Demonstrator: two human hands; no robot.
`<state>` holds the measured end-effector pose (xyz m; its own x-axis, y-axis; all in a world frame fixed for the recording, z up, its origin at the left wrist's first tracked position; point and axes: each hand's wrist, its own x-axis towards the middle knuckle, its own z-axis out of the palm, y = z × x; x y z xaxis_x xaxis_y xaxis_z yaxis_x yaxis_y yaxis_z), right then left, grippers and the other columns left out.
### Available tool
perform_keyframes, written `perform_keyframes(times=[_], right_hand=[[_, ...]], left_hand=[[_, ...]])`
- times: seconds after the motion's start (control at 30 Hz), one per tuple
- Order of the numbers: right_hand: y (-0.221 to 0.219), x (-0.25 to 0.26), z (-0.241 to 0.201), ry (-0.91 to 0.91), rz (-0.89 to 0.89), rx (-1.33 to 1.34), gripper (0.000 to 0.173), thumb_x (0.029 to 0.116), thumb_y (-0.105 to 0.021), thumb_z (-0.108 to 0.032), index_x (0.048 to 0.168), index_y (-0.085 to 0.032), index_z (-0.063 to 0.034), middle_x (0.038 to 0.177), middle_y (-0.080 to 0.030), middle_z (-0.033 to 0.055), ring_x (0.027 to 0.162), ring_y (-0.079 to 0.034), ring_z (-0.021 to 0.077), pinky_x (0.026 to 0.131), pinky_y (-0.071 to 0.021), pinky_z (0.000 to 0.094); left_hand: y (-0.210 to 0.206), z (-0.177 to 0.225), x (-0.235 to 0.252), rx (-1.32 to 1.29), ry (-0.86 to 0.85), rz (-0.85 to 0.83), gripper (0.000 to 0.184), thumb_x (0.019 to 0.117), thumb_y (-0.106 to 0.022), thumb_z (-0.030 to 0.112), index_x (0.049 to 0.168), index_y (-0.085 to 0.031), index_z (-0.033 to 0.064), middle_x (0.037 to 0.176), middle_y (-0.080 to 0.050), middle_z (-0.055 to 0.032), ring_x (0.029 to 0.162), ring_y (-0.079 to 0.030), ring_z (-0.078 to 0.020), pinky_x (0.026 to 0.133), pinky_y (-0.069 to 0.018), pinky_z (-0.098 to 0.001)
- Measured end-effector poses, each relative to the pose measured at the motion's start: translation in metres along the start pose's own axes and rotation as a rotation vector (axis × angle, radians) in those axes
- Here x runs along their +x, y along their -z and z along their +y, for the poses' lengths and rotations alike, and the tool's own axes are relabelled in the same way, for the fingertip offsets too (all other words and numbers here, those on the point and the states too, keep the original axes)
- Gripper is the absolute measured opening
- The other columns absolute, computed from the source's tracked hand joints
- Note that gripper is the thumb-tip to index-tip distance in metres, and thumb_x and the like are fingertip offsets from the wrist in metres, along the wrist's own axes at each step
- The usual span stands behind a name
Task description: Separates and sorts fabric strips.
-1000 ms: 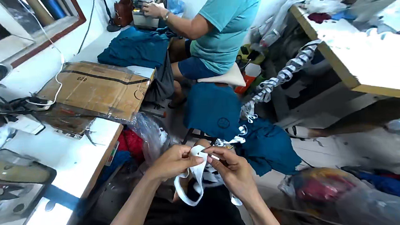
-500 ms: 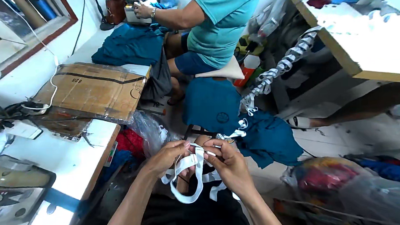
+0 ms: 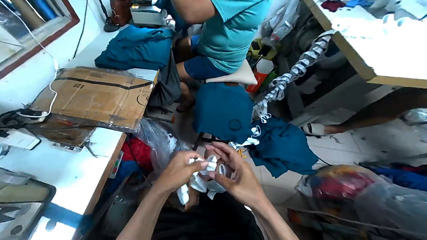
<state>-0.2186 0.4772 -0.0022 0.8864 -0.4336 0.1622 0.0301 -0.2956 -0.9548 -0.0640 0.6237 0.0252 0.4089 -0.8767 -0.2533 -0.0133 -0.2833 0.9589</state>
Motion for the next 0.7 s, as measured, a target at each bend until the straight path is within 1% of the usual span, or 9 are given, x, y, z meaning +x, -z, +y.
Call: perform_keyframes(times=[0.07, 0.13, 0.2, 0.23, 0.3, 0.4, 0.5, 0.63, 0.7], right_hand=[[0.004, -0.002, 0.012, -0.045, -0.089, -0.032, 0.067, 0.0867, -0.078, -0.032, 0.147, -0.054, -0.0175, 0.133, -0.067, 0.0008, 0.103, -0.07, 0.0125, 0.092, -0.0601, 0.0355], [0.004, -0.005, 0.028, -0.073, -0.142, -0.166, 0.046, 0.091, -0.074, -0.043, 0.126, -0.071, -0.014, 0.116, -0.073, 0.0018, 0.108, -0.068, 0.0129, 0.097, -0.0564, 0.0396], [0.002, -0.009, 0.042, -0.064, -0.143, -0.252, 0.032, 0.0955, -0.069, -0.043, 0.107, -0.078, -0.014, 0.101, -0.075, 0.0007, 0.099, -0.068, 0.0123, 0.091, -0.0559, 0.0386], [0.0, -0.01, 0.044, -0.05, -0.121, -0.27, 0.029, 0.0974, -0.067, -0.039, 0.103, -0.079, -0.0138, 0.096, -0.075, 0.0001, 0.093, -0.069, 0.0105, 0.087, -0.0573, 0.0359], [-0.003, -0.011, 0.041, -0.029, -0.066, -0.302, 0.026, 0.0985, -0.065, -0.034, 0.1, -0.079, -0.0125, 0.09, -0.076, -0.0002, 0.085, -0.071, 0.008, 0.082, -0.0594, 0.0327], [-0.004, -0.01, 0.037, 0.034, -0.008, -0.364, 0.024, 0.0976, -0.066, -0.033, 0.098, -0.08, -0.013, 0.088, -0.076, -0.0012, 0.08, -0.071, 0.0072, 0.077, -0.06, 0.0308], [-0.001, -0.009, 0.038, 0.043, -0.016, -0.362, 0.022, 0.0954, -0.069, -0.034, 0.098, -0.08, -0.0151, 0.088, -0.075, -0.0029, 0.08, -0.07, 0.0063, 0.076, -0.0596, 0.0297], [0.007, -0.012, 0.058, -0.059, -0.159, -0.316, 0.028, 0.0967, -0.068, -0.039, 0.105, -0.079, -0.0158, 0.101, -0.076, -0.0007, 0.098, -0.07, 0.0118, 0.094, -0.0567, 0.0397], [0.005, -0.015, 0.063, -0.059, -0.118, -0.327, 0.026, 0.099, -0.065, -0.033, 0.099, -0.08, -0.0119, 0.092, -0.075, 0.0014, 0.091, -0.07, 0.0136, 0.092, -0.0549, 0.0396]], left_hand=[[0.006, -0.001, -0.003, 0.085, 0.006, 0.032, 0.017, 0.098, -0.066, 0.026, 0.096, -0.074, 0.0105, 0.094, -0.071, 0.0004, 0.086, -0.065, -0.0074, 0.079, -0.0538, -0.0307], [0.009, -0.005, -0.005, 0.129, -0.021, 0.084, 0.016, 0.0975, -0.067, 0.027, 0.094, -0.075, 0.0129, 0.094, -0.072, 0.0013, 0.089, -0.067, -0.0084, 0.083, -0.0554, -0.0327], [0.016, -0.014, -0.006, 0.097, -0.028, 0.084, 0.014, 0.0965, -0.066, 0.021, 0.095, -0.077, 0.0117, 0.109, -0.072, 0.0008, 0.108, -0.064, -0.0114, 0.096, -0.0523, -0.0355], [0.018, -0.019, -0.006, 0.054, 0.0, 0.064, 0.015, 0.0968, -0.064, 0.018, 0.097, -0.076, 0.0096, 0.11, -0.072, 0.0003, 0.107, -0.065, -0.0108, 0.096, -0.0526, -0.0341], [0.017, -0.026, -0.007, -0.037, 0.088, 0.007, 0.015, 0.0958, -0.056, 0.015, 0.104, -0.066, 0.0071, 0.092, -0.067, 0.0001, 0.087, -0.063, -0.0089, 0.081, -0.0521, -0.0301], [0.009, -0.031, -0.007, -0.013, 0.087, -0.065, 0.028, 0.1014, -0.056, 0.028, 0.114, -0.066, 0.0053, 0.088, -0.07, -0.0014, 0.08, -0.065, -0.0094, 0.077, -0.0541, -0.0293], [0.008, -0.031, -0.004, 0.226, 0.05, -0.023, 0.024, 0.0963, -0.066, 0.034, 0.097, -0.074, 0.0106, 0.088, -0.07, 0.0008, 0.082, -0.065, -0.0077, 0.079, -0.0537, -0.0336], [0.013, -0.029, -0.003, 0.184, 0.005, -0.014, 0.017, 0.0938, -0.068, 0.025, 0.091, -0.077, 0.0117, 0.099, -0.069, 0.0013, 0.098, -0.063, -0.0094, 0.089, -0.0519, -0.0334], [0.013, -0.035, -0.002, 0.171, 0.029, -0.019, 0.015, 0.0905, -0.064, 0.019, 0.093, -0.075, 0.0098, 0.108, -0.07, -0.0001, 0.102, -0.063, -0.0105, 0.09, -0.0519, -0.0333]])
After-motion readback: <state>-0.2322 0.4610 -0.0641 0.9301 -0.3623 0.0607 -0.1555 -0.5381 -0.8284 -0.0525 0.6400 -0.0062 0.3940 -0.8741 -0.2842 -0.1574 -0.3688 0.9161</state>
